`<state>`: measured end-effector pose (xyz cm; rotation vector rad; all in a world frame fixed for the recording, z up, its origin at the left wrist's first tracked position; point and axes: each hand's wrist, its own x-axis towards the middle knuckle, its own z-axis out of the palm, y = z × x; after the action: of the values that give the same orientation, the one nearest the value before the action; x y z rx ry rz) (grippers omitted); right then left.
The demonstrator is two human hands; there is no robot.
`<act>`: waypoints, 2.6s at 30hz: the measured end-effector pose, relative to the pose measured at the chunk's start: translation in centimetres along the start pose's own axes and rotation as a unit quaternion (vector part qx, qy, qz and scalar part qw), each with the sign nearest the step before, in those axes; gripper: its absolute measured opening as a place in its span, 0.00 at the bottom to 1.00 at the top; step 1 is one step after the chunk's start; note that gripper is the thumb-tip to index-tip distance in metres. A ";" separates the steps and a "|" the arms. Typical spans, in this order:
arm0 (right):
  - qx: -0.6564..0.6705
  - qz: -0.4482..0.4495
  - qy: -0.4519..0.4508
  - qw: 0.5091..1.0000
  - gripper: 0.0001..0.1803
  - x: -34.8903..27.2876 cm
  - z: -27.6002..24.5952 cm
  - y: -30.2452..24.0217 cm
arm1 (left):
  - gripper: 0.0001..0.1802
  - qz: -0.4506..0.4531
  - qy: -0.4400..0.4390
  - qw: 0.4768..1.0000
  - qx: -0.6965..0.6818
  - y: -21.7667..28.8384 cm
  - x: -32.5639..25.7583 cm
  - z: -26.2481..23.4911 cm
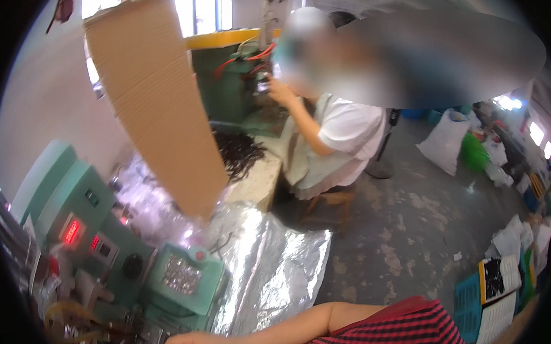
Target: The person operates a small green machine to process black wires and small metallic components. They repeatedly pick up wires, place them into the machine, and collect the processed components into a green tray. The task is performed continuously throughout the clip.
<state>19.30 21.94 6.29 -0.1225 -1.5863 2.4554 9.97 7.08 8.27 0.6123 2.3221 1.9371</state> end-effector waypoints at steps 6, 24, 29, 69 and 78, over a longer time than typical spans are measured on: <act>-0.076 -0.016 0.107 0.991 0.15 -2.2 -4.9 -2.2 | 0.20 -0.064 -0.124 0.985 -0.099 2.4 -0.3 2.9; -0.370 -0.168 0.459 0.790 0.18 1.4 -20.0 -0.9 | 0.14 -0.180 -0.167 0.897 -0.367 5.0 1.4 5.6; -0.383 -0.107 0.437 0.807 0.22 1.7 -20.2 0.1 | 0.12 -0.181 -0.161 0.900 -0.361 4.6 1.4 5.6; -0.337 -0.071 0.422 0.839 0.22 1.7 -18.2 -0.3 | 0.10 -0.185 -0.149 0.913 -0.331 5.5 0.8 6.2; -0.328 -0.077 0.428 0.838 0.22 1.8 -18.2 -0.1 | 0.10 -0.184 -0.148 0.913 -0.332 5.4 0.9 6.2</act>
<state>20.99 38.62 -1.07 -0.9890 -1.7498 1.2725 12.36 13.87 12.36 0.3318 1.3449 2.0740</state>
